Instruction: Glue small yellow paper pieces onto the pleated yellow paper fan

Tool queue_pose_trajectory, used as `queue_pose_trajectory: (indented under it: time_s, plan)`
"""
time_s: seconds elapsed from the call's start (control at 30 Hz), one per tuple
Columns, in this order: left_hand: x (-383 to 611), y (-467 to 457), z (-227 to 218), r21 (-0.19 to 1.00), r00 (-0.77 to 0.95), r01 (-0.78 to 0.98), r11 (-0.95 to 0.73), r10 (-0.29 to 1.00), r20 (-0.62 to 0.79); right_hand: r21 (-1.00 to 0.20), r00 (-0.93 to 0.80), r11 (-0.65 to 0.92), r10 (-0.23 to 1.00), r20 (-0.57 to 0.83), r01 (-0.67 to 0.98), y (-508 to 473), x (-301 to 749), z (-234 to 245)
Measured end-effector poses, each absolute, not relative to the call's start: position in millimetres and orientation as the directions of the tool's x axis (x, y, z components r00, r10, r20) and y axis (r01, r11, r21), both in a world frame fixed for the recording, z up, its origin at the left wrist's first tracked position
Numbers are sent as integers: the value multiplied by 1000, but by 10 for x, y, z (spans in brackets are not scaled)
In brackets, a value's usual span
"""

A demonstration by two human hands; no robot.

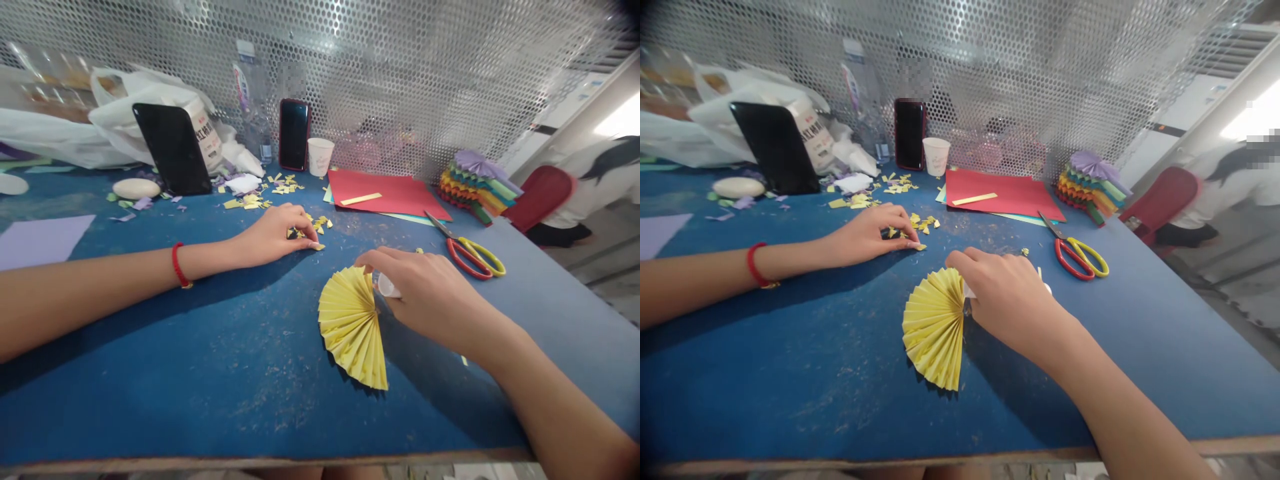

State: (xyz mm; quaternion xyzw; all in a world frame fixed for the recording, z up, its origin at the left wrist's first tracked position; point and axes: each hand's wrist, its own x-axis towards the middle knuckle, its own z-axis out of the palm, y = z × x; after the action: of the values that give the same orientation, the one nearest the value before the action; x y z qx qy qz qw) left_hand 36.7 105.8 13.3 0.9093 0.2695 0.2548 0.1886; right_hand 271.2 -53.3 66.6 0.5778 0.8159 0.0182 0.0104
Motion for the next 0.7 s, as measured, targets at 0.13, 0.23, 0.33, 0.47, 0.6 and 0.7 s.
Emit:
queue_pose_trajectory:
  time_s: [0.13,0.23,0.33,0.47,0.6,0.7]
  plan:
    - [379,1059,110,439,725,416,-796,582,368,42,-320,321,947,-20,946,-527,2698,666]
    - [381,1063,105,403,718,428,-809,575,392,42,-310,311,950,-32,950,-531,2691,673]
    - [376,1077,98,375,701,439,-816,572,426,38,-304,305,952,-33,952,-534,2692,674]
    - [357,1104,73,338,727,395,-854,516,454,34,-305,306,952,-24,952,-531,2692,668]
    - [315,1108,61,253,790,314,-915,400,466,19,-312,312,950,-26,950,-541,2686,676]
    - [262,1087,87,112,847,286,-952,305,435,18,-324,325,946,-13,946,-551,2688,683]
